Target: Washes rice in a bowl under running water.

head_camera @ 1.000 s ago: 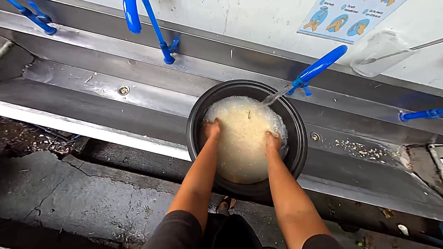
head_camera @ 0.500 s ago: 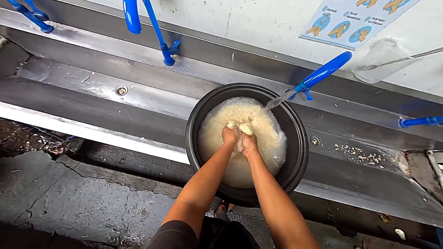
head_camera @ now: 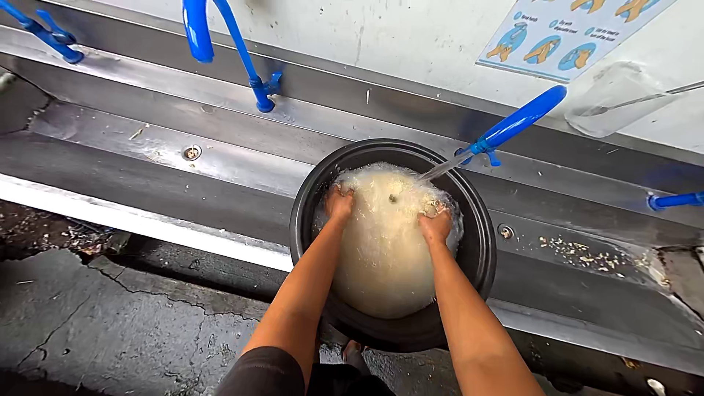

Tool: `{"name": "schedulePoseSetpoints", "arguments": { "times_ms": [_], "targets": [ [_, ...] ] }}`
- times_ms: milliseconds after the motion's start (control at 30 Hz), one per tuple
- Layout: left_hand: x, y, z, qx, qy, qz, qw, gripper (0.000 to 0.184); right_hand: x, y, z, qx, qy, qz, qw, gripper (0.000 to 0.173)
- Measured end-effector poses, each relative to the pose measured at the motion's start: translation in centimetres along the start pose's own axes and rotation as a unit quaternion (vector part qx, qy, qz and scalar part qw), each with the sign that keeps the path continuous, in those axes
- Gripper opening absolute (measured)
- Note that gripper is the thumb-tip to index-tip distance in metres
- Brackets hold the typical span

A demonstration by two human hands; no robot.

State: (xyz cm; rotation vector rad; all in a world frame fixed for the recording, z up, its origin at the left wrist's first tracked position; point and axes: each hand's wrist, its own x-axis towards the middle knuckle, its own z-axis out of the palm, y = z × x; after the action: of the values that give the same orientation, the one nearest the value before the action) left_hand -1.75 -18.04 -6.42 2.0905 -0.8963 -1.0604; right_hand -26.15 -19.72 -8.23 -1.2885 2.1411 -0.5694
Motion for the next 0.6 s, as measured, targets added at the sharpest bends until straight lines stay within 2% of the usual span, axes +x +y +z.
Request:
{"name": "schedulePoseSetpoints", "arguments": {
  "times_ms": [67, 133, 200, 300, 367, 433, 500, 600],
  "targets": [
    [1.1, -1.7, 1.4, -0.075, -0.005, -0.051, 0.996, 0.062, -0.4, 0.8, 1.2, 0.151, 0.009, 0.053, 0.987, 0.073],
    [1.3, -2.9, 3.1, -0.155, -0.008, -0.106, 0.982, 0.074, -1.7, 0.2, 2.6, 0.318, 0.025, 0.109, 0.942, 0.068],
    [0.8, -2.7, 4.2, -0.255, -0.016, -0.144, 0.956, 0.078, -3.0, -1.2, 3.6, 0.398, 0.020, 0.132, 0.908, 0.063],
    [-0.9, -1.5, 5.1, -0.332, -0.075, -0.164, 0.926, 0.076, -4.5, -2.7, 5.2, 0.429, -0.028, 0.104, 0.897, 0.057],
    [-2.4, -0.7, 5.2, -0.339, -0.106, -0.146, 0.923, 0.063, -5.4, -3.6, 6.1, 0.427, -0.070, 0.086, 0.897, 0.057],
    [-3.9, 0.1, 5.2, -0.327, -0.119, -0.109, 0.931, 0.040, -6.5, -5.0, 6.2, 0.421, -0.105, 0.083, 0.897, 0.053],
    [-5.0, 1.5, 4.8, -0.278, -0.114, -0.086, 0.950, 0.035, -7.6, -6.4, 5.5, 0.405, -0.121, 0.089, 0.902, 0.040],
    [-4.6, 1.8, 5.2, -0.242, -0.062, -0.007, 0.968, 0.030, -7.9, -7.4, 4.4, 0.370, -0.117, 0.069, 0.919, 0.027]
  ]
}}
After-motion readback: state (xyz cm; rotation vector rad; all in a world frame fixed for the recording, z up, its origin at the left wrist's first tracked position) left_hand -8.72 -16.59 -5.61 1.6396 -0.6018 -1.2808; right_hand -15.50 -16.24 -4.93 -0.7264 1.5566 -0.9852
